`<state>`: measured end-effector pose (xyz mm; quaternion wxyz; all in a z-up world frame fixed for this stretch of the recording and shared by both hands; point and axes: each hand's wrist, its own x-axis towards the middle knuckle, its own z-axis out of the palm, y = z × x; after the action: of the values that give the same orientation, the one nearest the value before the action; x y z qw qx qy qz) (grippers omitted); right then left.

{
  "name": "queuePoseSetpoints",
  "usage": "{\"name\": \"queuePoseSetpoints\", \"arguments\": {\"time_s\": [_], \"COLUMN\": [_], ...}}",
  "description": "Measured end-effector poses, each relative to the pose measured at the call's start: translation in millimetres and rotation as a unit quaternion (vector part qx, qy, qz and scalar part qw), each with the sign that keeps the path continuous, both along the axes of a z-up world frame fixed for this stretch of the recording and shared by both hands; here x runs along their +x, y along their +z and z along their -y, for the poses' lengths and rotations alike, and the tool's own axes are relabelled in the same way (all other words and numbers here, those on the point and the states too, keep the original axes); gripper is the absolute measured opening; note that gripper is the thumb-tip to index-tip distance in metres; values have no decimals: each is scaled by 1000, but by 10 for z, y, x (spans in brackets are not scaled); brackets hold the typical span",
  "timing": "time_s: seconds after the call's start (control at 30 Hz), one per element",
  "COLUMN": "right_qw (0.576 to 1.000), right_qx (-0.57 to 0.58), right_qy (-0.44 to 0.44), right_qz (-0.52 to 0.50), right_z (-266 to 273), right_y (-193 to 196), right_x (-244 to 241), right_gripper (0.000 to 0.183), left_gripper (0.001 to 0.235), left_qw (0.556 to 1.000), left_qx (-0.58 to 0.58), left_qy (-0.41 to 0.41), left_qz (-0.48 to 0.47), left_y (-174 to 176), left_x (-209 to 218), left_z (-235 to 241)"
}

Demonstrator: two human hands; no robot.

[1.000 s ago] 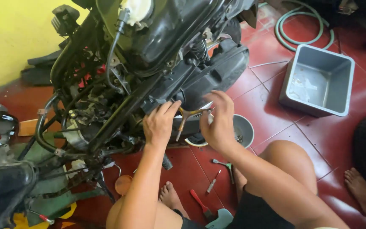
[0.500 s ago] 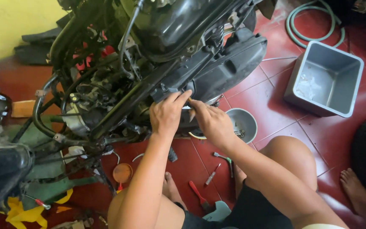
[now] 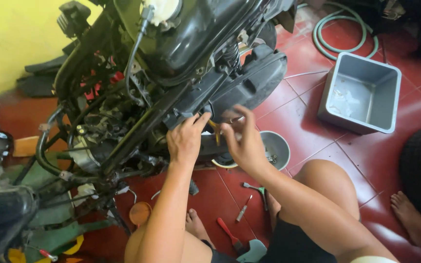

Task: The person sits on the floor and uses a screwdriver to tighten screws on the side cover of a motorcycle. They repeatedly pick up screws from a small bowl and insert them into the motorcycle's body, securing the panel in place.

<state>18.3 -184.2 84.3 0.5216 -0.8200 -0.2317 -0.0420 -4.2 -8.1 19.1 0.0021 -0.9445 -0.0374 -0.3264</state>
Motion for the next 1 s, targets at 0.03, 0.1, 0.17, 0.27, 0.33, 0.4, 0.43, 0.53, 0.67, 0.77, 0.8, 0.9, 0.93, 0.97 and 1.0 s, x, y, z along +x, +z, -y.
{"name": "queuePoseSetpoints", "arguments": {"time_s": [0.03, 0.1, 0.17, 0.27, 0.33, 0.4, 0.43, 0.53, 0.67, 0.77, 0.8, 0.9, 0.93, 0.97, 1.0], "right_qw": [1000, 889, 869, 842, 844, 828, 828, 824, 859, 895, 910, 924, 923, 925, 925], "right_qx": [1, -63, -152, -248, -259, -228, -228, -214, -150, -102, -88, -106, -108, -147, -186], "right_qy": [-1, 10, -1, 17, 49, 78, 84, 92, 107, 77, 40, 47, 43, 78, 114], "right_qz": [1, 453, 471, 478, 468, 506, 506, 516, 478, 428, 403, 364, 368, 341, 312], "right_z": [81, 224, 215, 188, 194, 160, 142, 70, -133, -226, -235, -198, -130, -89, -52], "right_y": [-88, -278, -271, -429, -570, -643, -573, -483, -452, -567, -626, -629, -595, -561, -534], "right_x": [89, 266, 140, 175, 225, 367, 369, 371, 335, 461, 553, 459, 394, 338, 282], "right_gripper": [48, 51, 45, 36, 33, 28, 28, 24, 20, 21, 24, 24, 24, 28, 34], "left_gripper": [27, 25, 27, 25, 23, 26, 26, 18, 24, 22, 22, 26, 26, 24, 23], "left_qw": [1000, 1000, 999, 992, 980, 991, 991, 994, 996, 999, 999, 999, 999, 988, 949], "left_qx": [1, -3, -20, -104, -176, -113, -117, -104, -82, -31, -2, 28, 28, -138, -299], "left_qy": [-1, -1, 0, -16, -34, -7, -2, -26, -34, -10, 5, -29, -33, -66, -99], "left_qz": [1, -17, -36, -69, -85, -67, -68, -19, -2, 25, 49, 24, 30, 3, -24], "left_y": [-44, -149, -11, 240, 289, 236, 182, 26, -117, 6, 108, 66, 106, 152, 190], "left_x": [23, 60, 16, -31, -65, -40, -27, 4, 52, 66, 78, 78, 23, -29, -81], "left_z": [-6, -37, 1, 46, 74, 53, 23, -40, -139, -145, -118, -215, -178, -165, -156]}}
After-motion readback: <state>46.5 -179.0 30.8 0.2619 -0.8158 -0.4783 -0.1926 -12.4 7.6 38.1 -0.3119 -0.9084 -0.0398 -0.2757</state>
